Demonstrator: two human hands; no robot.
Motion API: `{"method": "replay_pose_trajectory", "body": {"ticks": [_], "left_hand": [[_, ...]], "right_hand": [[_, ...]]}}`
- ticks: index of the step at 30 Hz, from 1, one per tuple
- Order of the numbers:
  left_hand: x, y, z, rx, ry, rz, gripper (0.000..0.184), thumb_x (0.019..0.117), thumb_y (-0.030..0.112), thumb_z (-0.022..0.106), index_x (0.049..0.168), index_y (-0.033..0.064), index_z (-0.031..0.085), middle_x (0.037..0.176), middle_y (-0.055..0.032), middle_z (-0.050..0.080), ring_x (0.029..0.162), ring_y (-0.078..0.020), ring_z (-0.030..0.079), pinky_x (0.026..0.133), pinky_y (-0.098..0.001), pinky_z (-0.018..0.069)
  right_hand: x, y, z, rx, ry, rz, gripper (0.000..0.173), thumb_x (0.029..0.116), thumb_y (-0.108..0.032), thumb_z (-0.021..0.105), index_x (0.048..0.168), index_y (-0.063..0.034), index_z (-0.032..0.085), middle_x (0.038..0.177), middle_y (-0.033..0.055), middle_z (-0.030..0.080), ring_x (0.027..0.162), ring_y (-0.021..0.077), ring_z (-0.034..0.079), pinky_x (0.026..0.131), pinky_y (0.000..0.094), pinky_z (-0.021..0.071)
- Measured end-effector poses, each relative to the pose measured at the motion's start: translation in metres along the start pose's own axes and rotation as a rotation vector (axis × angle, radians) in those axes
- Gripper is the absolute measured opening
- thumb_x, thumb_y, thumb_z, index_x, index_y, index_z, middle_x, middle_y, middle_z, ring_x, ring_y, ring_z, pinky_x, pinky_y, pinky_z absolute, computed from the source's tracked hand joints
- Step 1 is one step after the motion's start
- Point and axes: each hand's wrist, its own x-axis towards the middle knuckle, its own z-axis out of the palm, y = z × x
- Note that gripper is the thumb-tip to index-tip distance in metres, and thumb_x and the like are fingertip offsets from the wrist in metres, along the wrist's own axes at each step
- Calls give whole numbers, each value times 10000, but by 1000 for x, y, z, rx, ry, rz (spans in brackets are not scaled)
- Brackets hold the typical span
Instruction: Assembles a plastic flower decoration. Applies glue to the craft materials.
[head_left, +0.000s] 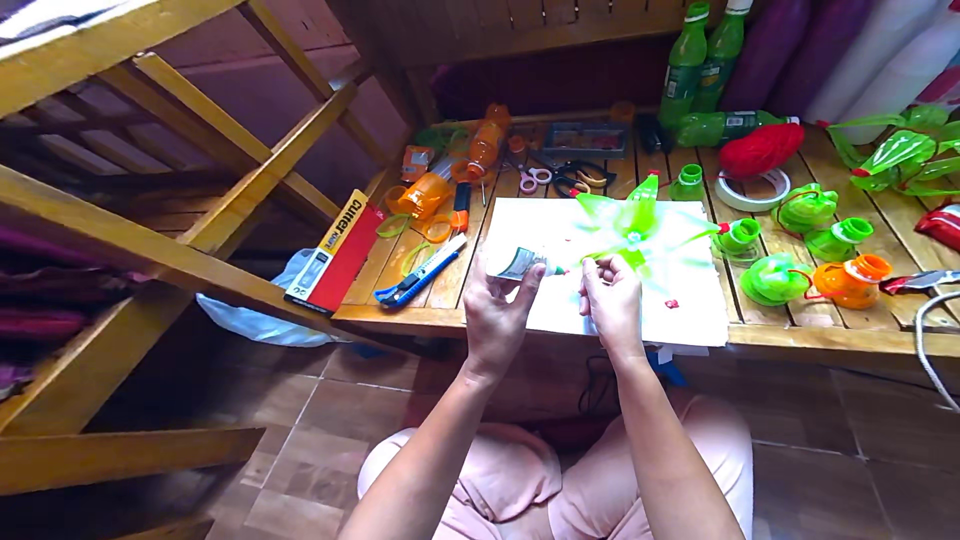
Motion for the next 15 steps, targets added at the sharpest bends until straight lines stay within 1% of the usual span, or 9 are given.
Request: {"method": "replay_pose_trajectory", "body": {"ticks": [4,5,7,11,13,15], "left_hand": [[1,1,-2,-8,33,-20,417,933,81,730,1264,-42,508,1100,8,703,993,-23,698,898,-224,591],[3,0,-2,-14,37,-24,398,939,86,726,1252,-31,510,1102,6,700,997,-28,697,900,-229,591],[4,-2,-1,-31,34,-19,408,944,84,723,1268,-35,507,1125,-16,703,1015,-53,703,913,-251,597],[-1,0,0,-41,31,-21,499,939,78,725,1335,-74,463,1151,-26,697,1030,-53,700,930,-247,591],[-1,0,0,-37,46,-24,471,933,70,729,1310,-64,480,1141,-22,706,1032,-55,702,932,-251,591],[-3,-1,0,-36,44,-27,507,936,78,728,1334,-86,459,1156,-38,694,1044,-57,696,942,-250,588]], "right_hand": [[0,0,0,-4,-4,-4,103,1036,-74,593,1025,29,590,668,40,598,435,47,520,439,182,482],[0,0,0,1,-5,-5,98,1035,-70,594,1023,27,590,667,40,596,433,46,517,437,181,481],[0,0,0,11,-4,-3,97,1034,-66,594,1020,30,589,665,43,598,432,45,517,435,181,479],[0,0,0,-3,1,-4,102,1038,-76,593,1019,24,595,671,38,608,432,41,518,433,178,476],[-1,0,0,0,2,0,102,1037,-77,594,1028,25,593,671,38,601,432,44,515,432,180,475],[-1,1,0,9,5,-2,100,1038,-73,591,1023,25,590,662,38,600,429,43,513,431,179,472]]}}
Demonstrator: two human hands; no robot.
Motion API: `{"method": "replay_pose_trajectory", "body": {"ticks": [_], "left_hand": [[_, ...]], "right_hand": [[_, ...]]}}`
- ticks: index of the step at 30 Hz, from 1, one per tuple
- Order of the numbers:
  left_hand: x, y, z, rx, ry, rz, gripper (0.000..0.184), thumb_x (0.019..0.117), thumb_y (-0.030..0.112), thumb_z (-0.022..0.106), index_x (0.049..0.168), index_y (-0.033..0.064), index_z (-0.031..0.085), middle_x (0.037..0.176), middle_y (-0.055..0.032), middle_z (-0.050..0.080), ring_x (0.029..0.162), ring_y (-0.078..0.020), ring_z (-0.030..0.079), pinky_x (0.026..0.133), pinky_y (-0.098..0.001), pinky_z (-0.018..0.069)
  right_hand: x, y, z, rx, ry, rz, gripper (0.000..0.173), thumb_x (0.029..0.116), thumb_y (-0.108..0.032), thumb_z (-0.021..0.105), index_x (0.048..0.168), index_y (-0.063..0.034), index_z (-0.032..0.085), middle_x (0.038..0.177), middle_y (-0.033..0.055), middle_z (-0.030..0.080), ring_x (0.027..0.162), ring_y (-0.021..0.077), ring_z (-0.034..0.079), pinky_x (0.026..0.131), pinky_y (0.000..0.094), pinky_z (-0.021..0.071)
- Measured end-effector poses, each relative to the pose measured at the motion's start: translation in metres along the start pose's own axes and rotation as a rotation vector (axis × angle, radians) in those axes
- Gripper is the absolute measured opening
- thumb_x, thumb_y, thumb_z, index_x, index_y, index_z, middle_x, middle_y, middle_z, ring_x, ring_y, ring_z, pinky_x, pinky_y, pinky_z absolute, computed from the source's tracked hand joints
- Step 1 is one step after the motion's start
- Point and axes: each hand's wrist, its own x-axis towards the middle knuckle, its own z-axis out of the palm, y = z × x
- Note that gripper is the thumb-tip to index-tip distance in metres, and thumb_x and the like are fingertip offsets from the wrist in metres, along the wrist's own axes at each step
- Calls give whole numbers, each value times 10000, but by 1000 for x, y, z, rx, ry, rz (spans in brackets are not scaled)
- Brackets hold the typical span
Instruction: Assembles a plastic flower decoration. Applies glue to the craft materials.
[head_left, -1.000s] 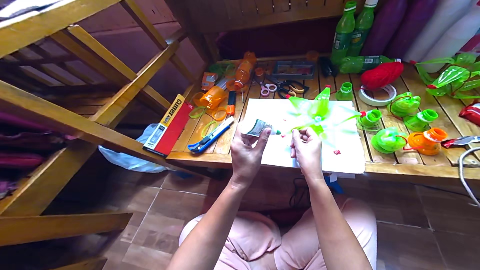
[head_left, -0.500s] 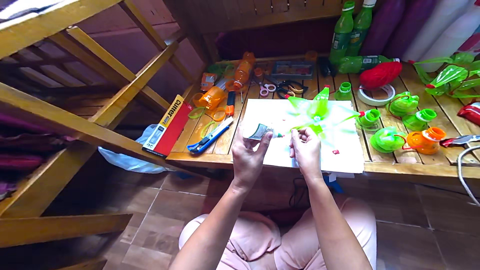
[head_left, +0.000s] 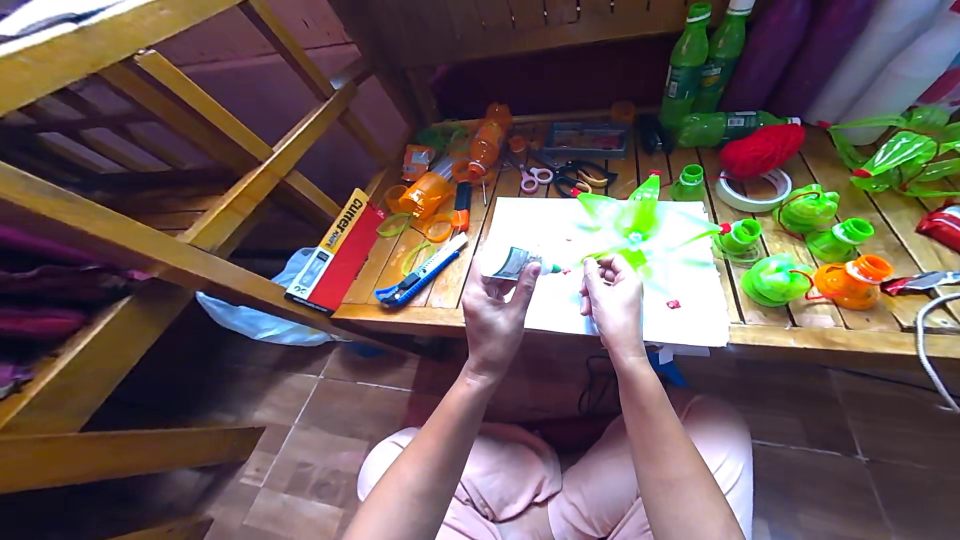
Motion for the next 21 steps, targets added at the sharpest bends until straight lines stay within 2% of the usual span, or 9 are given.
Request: {"method": "replay_pose_trajectory", "body": {"ticks": [5,9,13,16,21], "left_hand": [[-5,1,2,3,11,21,435,929,93,737,1268,-55,507,1097,11,699,984,-25,697,900,-232,593],[-5,-3,3,31,-17,59,469,931,78,735,1299,-82,492,1131,-19,704,1020,-43,701,923,-247,593],[-5,-2,4,103,-26,120,411,925,85,743,1236,-76,528,1103,-20,709,1008,-30,700,907,-233,593],[-5,-3,3,153,-35,162,407,929,103,746,1209,-107,537,1095,-69,715,1003,-41,705,903,-235,589],[-6,1,4,164,-53,194,386,934,98,739,1205,-88,536,1123,-71,714,1037,-63,705,922,-255,591]], "right_hand": [[0,-2,0,-2,-7,13,109,1043,-81,585,1028,27,587,675,38,602,438,42,518,438,180,476],[0,-2,0,3,-5,16,112,1044,-86,586,1023,24,584,669,38,601,433,43,515,431,178,471],[0,-2,0,-1,-5,14,113,1044,-90,588,1028,21,594,675,41,604,438,48,525,436,183,481],[0,-1,-1,-7,-7,-3,104,1041,-85,591,1026,18,596,677,40,608,441,48,528,442,182,483],[-1,-1,0,5,-5,4,106,1038,-86,599,1019,18,591,671,33,597,441,44,524,443,182,483]]}}
